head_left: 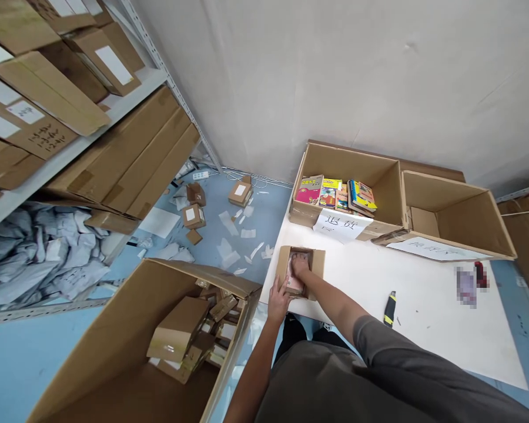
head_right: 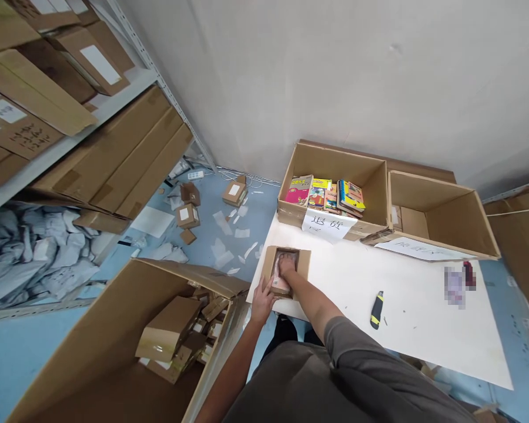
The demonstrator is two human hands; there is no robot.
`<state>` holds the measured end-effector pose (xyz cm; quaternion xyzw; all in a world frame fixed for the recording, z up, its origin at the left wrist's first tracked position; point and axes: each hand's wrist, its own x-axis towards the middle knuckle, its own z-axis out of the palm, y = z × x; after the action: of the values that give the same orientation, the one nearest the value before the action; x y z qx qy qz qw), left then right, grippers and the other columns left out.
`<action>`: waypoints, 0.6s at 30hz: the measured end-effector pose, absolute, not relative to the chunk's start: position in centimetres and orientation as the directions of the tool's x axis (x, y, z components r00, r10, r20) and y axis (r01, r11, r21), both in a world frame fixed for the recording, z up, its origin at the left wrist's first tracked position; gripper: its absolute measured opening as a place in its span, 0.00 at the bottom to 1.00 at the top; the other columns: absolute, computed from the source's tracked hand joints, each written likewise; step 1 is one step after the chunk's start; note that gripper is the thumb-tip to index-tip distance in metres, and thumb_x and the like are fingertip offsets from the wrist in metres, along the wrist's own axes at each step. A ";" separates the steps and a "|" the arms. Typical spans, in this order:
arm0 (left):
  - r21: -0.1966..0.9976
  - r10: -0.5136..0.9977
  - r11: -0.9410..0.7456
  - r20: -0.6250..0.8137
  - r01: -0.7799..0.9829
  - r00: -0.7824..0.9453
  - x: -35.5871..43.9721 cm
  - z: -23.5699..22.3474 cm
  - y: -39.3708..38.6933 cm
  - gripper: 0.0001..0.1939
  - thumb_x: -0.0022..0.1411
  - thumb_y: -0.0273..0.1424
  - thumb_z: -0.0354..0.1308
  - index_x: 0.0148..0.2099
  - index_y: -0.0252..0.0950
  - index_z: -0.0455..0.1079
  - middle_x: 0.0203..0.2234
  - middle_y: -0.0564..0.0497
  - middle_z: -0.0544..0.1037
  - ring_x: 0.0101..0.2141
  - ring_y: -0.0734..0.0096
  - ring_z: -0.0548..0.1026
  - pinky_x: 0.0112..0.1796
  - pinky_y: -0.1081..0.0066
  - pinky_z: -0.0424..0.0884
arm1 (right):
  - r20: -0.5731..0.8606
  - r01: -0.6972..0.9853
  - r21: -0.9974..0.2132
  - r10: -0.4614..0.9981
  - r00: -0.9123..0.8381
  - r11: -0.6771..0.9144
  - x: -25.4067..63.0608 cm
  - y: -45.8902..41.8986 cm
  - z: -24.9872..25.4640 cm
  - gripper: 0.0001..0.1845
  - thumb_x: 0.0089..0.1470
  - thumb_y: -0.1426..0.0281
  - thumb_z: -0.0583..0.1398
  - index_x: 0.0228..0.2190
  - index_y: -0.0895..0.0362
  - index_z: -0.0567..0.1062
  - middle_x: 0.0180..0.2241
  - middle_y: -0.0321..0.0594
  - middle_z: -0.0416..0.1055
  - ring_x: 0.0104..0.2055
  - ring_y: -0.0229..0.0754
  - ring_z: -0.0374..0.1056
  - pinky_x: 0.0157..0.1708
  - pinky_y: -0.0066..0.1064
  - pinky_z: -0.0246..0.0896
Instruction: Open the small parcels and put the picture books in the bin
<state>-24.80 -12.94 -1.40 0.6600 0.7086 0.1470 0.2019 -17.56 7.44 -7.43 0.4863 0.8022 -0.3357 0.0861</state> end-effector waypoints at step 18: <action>0.424 1.000 0.018 0.013 0.906 -0.027 -26.7 0.0 -12.6 0.05 0.61 0.29 0.64 0.32 0.41 0.77 0.71 0.53 0.61 0.73 0.49 0.46 0.68 0.45 0.57 | -0.336 0.668 -0.630 0.636 -0.695 0.397 -12.4 13.4 5.2 0.16 0.35 0.76 0.74 0.29 0.52 0.77 0.36 0.39 0.79 0.45 0.55 0.74 0.45 0.34 0.63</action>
<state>-26.73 -12.60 -0.04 0.6820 0.6983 0.1599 0.1468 -12.43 13.42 5.20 0.3901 0.8355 -0.3864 0.0208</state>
